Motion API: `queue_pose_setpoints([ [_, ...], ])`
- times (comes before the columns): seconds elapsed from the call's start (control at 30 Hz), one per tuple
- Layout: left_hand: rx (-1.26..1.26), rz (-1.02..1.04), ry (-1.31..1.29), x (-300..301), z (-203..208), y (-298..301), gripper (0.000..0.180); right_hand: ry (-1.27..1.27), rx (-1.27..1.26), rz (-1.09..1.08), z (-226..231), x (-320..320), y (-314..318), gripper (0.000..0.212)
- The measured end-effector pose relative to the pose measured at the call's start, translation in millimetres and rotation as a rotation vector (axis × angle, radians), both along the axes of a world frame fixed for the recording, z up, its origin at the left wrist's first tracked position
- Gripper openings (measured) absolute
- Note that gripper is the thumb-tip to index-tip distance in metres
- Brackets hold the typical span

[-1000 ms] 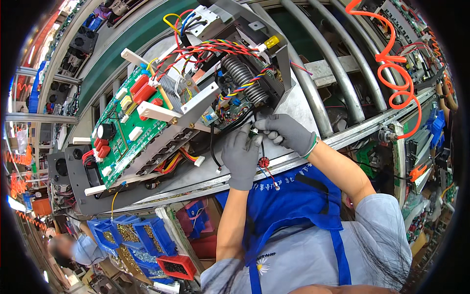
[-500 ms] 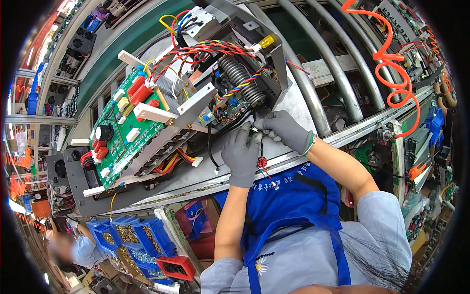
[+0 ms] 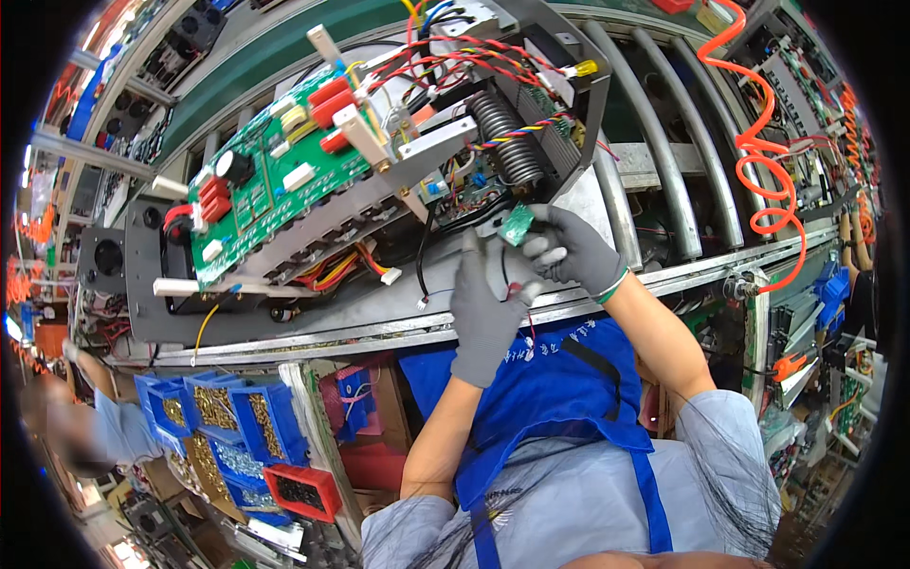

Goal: Assembling electronic components and connecting wires inside a metal chassis on a factory production line.

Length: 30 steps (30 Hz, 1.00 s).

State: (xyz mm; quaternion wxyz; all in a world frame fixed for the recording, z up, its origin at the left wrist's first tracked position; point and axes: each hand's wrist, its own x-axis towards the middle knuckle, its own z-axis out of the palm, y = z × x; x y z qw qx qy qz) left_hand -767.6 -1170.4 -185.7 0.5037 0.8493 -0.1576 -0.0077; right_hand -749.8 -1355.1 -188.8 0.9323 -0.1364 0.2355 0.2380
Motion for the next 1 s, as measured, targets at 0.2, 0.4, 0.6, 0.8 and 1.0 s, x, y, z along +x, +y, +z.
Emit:
queue_pose_setpoints([
  [0.2, -0.556, -0.449, 0.879, -15, 21, 5, 0.055, -0.12, 0.412, -0.078, 14, -29, 3, 0.047],
  [0.4, -0.84, -0.467, 0.929, -18, 18, 76, 0.049, 0.032, -0.154, -0.209, 19, -57, -35, 0.053],
  [0.6, -0.56, -0.188, 0.631, -6, 28, 85, 0.041, -0.504, -2.283, -0.074, 30, -73, 13, 0.046],
  [0.8, -0.372, -0.317, 0.361, 2, 27, 55, 0.036, -0.794, -1.254, 0.163, 52, -63, 58, 0.052],
  [1.0, -0.624, -0.027, 0.535, 12, 26, 48, 0.026, -0.678, -1.36, 0.452, 56, -49, 56, 0.057],
])
